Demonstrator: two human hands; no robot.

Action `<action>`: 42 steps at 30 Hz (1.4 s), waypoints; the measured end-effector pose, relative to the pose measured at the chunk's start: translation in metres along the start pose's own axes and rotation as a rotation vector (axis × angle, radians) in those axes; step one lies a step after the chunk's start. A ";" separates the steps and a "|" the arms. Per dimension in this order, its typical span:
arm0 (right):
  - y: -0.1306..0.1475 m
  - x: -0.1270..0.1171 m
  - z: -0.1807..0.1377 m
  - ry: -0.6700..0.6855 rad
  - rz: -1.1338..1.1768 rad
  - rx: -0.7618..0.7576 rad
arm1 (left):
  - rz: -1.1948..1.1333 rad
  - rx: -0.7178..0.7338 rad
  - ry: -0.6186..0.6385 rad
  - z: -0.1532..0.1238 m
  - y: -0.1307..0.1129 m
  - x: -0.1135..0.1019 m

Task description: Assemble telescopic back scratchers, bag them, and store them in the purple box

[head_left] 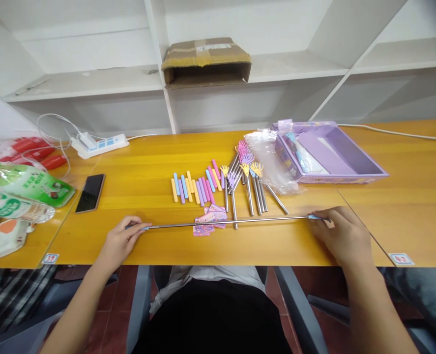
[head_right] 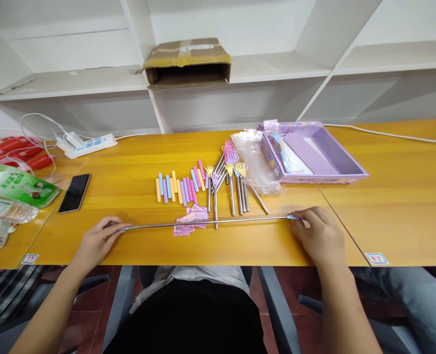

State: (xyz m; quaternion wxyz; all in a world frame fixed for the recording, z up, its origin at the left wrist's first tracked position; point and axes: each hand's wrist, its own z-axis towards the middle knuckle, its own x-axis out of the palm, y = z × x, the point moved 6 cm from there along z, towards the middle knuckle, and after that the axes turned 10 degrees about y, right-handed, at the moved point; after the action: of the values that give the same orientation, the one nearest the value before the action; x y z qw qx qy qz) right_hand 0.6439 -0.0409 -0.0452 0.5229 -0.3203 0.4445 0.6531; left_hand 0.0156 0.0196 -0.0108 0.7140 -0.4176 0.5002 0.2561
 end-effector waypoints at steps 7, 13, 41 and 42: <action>0.006 0.002 -0.001 -0.056 0.027 -0.014 | -0.057 -0.030 -0.029 -0.005 0.010 0.000; 0.004 -0.002 -0.004 -0.151 -0.002 -0.018 | -0.046 -0.055 -0.102 -0.007 0.010 -0.006; 0.247 0.036 -0.006 0.011 0.210 -0.580 | -0.295 0.226 -0.093 0.051 -0.137 0.069; 0.247 0.036 -0.006 0.007 0.215 -0.583 | -0.324 0.199 -0.098 0.051 -0.135 0.069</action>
State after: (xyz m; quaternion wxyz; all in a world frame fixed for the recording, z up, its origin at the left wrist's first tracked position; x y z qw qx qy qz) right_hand 0.3957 -0.0466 -0.0193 0.3356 -0.4101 0.2715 0.8034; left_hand 0.1726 -0.0103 -0.0213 0.8071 -0.4070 0.4141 0.1074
